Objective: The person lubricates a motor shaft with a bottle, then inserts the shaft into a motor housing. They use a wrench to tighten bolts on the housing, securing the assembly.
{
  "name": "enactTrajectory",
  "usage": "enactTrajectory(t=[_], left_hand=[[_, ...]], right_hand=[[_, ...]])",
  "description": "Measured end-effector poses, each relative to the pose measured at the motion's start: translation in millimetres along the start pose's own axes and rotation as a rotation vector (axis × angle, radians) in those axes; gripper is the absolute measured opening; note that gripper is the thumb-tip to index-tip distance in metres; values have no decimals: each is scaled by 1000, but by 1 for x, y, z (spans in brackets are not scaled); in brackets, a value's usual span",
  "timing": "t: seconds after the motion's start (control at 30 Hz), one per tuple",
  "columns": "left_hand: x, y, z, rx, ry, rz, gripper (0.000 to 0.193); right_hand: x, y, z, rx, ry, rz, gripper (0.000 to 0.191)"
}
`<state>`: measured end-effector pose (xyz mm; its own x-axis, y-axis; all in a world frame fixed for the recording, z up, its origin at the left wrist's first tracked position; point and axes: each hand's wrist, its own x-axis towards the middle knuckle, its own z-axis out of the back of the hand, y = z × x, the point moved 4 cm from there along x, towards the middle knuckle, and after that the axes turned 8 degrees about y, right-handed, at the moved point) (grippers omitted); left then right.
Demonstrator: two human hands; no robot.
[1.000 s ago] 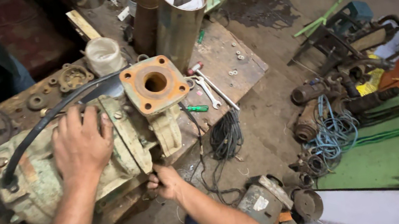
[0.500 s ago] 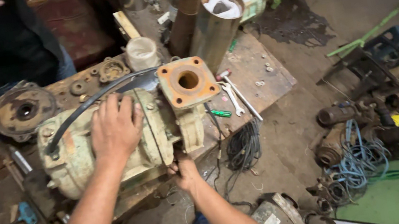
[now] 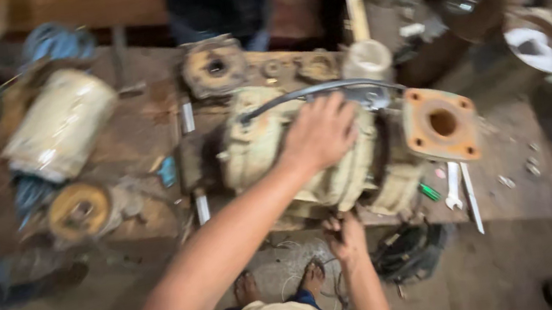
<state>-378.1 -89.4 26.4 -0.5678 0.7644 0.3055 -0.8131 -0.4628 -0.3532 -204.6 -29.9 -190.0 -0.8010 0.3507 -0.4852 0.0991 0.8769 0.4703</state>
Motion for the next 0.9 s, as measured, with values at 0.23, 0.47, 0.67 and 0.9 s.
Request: enactTrajectory(t=[0.23, 0.47, 0.67, 0.9], left_hand=[[-3, 13, -7, 66, -57, 21, 43], [4, 26, -20, 108, 91, 43, 62], [5, 29, -21, 116, 114, 31, 59], [-2, 26, -11, 138, 30, 36, 61]], right_hand=[[0, -4, -23, 17, 36, 94, 18], [13, -14, -19, 72, 53, -8, 26], [26, -11, -7, -82, -43, 49, 16], [8, -12, -5, -658, -161, 428, 16]])
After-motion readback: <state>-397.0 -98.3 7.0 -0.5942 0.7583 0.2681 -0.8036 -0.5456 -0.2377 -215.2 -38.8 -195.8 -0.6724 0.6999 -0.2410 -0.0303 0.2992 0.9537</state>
